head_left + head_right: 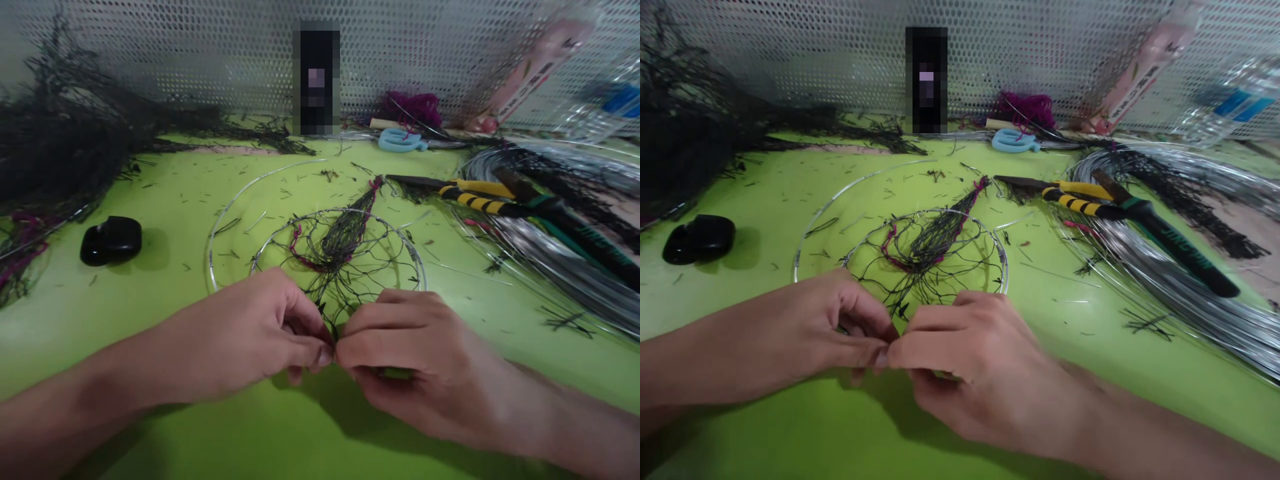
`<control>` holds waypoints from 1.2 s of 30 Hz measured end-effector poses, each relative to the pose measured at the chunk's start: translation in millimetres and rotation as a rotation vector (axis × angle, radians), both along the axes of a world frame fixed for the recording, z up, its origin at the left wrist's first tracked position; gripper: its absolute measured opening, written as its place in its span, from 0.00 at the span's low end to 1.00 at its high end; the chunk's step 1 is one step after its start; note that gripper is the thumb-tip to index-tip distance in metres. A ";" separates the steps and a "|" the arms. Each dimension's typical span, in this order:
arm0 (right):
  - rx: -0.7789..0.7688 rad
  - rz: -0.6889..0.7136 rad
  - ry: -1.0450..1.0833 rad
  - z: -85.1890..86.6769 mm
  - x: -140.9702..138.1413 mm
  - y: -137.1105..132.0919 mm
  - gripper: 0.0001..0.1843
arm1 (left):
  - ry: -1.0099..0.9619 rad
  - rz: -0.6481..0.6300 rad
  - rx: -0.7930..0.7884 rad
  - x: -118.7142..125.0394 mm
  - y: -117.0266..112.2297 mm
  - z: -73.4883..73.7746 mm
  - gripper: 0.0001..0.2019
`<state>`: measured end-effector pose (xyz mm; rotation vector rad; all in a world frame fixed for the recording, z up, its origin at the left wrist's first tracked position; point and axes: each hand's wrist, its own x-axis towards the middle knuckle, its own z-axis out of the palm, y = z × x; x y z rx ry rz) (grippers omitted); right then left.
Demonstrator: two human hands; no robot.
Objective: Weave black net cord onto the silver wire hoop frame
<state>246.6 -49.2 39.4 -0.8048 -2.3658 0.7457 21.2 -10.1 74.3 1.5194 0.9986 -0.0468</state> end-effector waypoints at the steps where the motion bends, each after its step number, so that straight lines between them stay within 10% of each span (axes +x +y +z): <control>1: 0.017 -0.011 0.010 0.0 -0.2 -0.1 0.14 | 0.001 -0.001 0.001 -0.2 0.1 0.0 0.10; 19: 0.049 -0.200 0.017 -2.3 -7.3 -11.3 0.05 | 0.079 0.018 0.076 -2.6 -5.1 -2.6 0.12; 36: 0.297 0.016 -0.028 -5.5 -4.2 -7.1 0.07 | 0.048 -0.012 0.000 0.8 -3.4 -2.0 0.11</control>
